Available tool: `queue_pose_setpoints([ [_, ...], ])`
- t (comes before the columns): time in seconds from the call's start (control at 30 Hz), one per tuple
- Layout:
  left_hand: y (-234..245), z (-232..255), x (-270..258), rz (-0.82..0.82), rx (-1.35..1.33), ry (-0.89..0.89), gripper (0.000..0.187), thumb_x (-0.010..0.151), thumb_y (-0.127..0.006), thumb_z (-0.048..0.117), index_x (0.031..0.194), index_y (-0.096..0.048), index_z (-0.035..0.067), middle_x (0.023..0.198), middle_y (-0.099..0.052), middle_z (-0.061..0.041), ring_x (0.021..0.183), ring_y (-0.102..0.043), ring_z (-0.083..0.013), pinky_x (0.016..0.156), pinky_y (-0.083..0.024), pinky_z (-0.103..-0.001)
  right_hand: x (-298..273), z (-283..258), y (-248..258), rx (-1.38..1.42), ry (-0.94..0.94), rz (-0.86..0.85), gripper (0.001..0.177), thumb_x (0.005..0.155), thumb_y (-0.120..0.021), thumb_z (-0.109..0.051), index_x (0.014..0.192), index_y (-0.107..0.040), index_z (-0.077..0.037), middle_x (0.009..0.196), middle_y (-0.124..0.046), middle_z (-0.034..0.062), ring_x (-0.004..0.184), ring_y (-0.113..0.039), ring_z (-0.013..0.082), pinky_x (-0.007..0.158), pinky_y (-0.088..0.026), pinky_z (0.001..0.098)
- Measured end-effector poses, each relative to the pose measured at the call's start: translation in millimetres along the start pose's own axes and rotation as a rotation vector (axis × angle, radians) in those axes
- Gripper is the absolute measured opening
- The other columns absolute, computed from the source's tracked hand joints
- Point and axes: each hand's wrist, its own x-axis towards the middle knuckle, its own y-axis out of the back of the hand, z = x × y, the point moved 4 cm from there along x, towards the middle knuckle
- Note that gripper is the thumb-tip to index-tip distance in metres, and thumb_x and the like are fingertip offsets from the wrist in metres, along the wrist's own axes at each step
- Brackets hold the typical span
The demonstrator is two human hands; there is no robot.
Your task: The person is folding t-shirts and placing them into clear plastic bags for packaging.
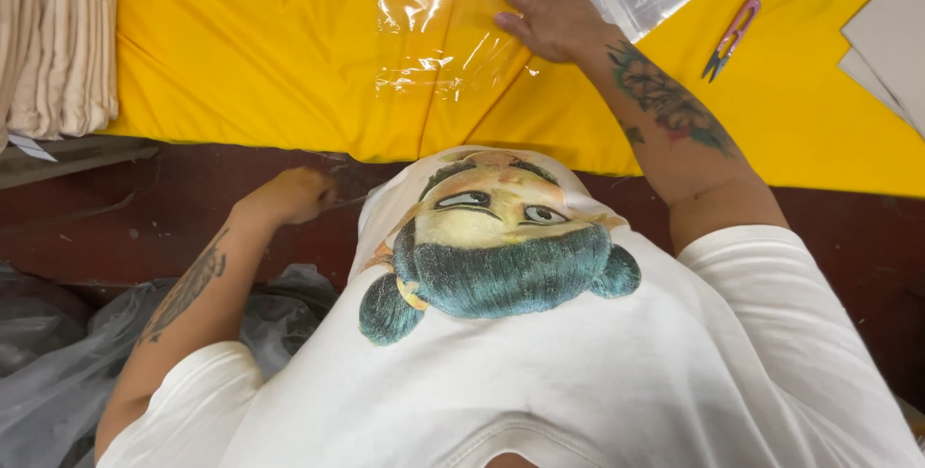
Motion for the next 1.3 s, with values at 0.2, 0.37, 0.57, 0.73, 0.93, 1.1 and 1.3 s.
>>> queue_pose_setpoints([
  [0.2, -40.1, -60.3, -23.7, -0.030, 0.096, 0.535, 0.031, 0.104, -0.047, 0.018, 0.114, -0.074, 0.006, 0.114, -0.074, -0.017, 0.097, -0.072, -0.0350, 0.079, -0.059, -0.045, -48.6, 4.9, 21.1, 0.152, 0.389, 0.392, 0.045, 0.115, -0.048, -0.024, 0.151, -0.054, 0.003, 0.157, -0.046, 0.0289, 0.148, -0.031, 0.0500, 0.122, -0.027, 0.0618],
  [0.37, -14.7, -18.5, -36.8, -0.278, 0.030, 0.576, 0.041, 0.100, -0.048, 0.002, 0.136, -0.066, 0.009, 0.144, -0.060, -0.018, 0.124, -0.066, -0.0323, 0.099, -0.060, -0.042, -68.9, -10.3, 1.9, -0.004, 0.482, 0.398, 0.056, 0.102, -0.072, -0.042, 0.142, -0.060, -0.003, 0.140, -0.058, 0.0223, 0.134, -0.051, 0.0438, 0.112, -0.040, 0.0610],
  [0.57, 67.1, 28.8, -44.9, -0.239, 0.118, 0.413, 0.065, 0.094, -0.059, 0.019, 0.156, -0.043, 0.028, 0.159, -0.046, -0.005, 0.140, -0.052, -0.0308, 0.110, -0.048, -0.041, -85.1, -4.6, -11.9, 0.036, 0.126, 0.714, 0.044, 0.101, -0.082, -0.040, 0.117, -0.063, -0.004, 0.116, -0.065, 0.0162, 0.105, -0.061, 0.0348, 0.093, -0.047, 0.0449],
  [0.73, 134.5, 60.3, 30.5, 0.478, 0.230, -0.213, 0.019, 0.100, -0.053, 0.016, 0.089, -0.061, 0.003, 0.088, -0.062, -0.017, 0.083, -0.058, -0.0377, 0.073, -0.045, -0.049, -80.1, -9.6, -33.3, 0.523, -0.379, 0.543, 0.037, 0.105, -0.049, -0.042, 0.093, -0.069, -0.013, 0.081, -0.071, 0.0008, 0.072, -0.066, 0.0196, 0.069, -0.050, 0.0356],
  [0.93, 207.4, 133.6, 153.1, 1.019, 0.465, -0.659, 0.038, 0.097, -0.069, 0.012, 0.134, -0.061, 0.004, 0.142, -0.050, -0.026, 0.125, -0.046, -0.0466, 0.107, -0.031, -0.061, -60.1, -42.3, -37.4, 0.731, -0.763, 0.022, 0.067, 0.086, -0.043, -0.080, 0.064, -0.058, -0.018, 0.063, -0.061, -0.0029, 0.063, -0.060, 0.0131, 0.071, -0.043, 0.0336],
  [1.1, 213.3, 155.8, 210.1, 0.665, 0.462, -0.339, 0.063, 0.109, -0.028, 0.058, 0.164, -0.030, 0.027, 0.169, -0.022, -0.017, 0.153, -0.016, -0.0429, 0.116, -0.002, -0.070, -73.7, -37.4, -51.9, 1.053, -0.702, 0.056, 0.026, 0.090, -0.058, -0.027, 0.080, -0.077, -0.013, 0.075, -0.076, 0.0021, 0.071, -0.071, 0.0087, 0.068, -0.055, 0.0201],
  [1.3, 201.9, 154.7, 204.4, 0.816, 0.404, -0.501, 0.056, 0.114, -0.036, 0.051, 0.164, -0.040, 0.026, 0.169, -0.022, -0.021, 0.153, -0.012, -0.0480, 0.113, 0.002, -0.078, -133.8, -22.0, -62.9, 1.263, -0.555, 0.235, 0.034, 0.107, -0.055, -0.034, 0.087, -0.066, -0.009, 0.080, -0.068, 0.0039, 0.074, -0.062, 0.0129, 0.073, -0.051, 0.0257],
])
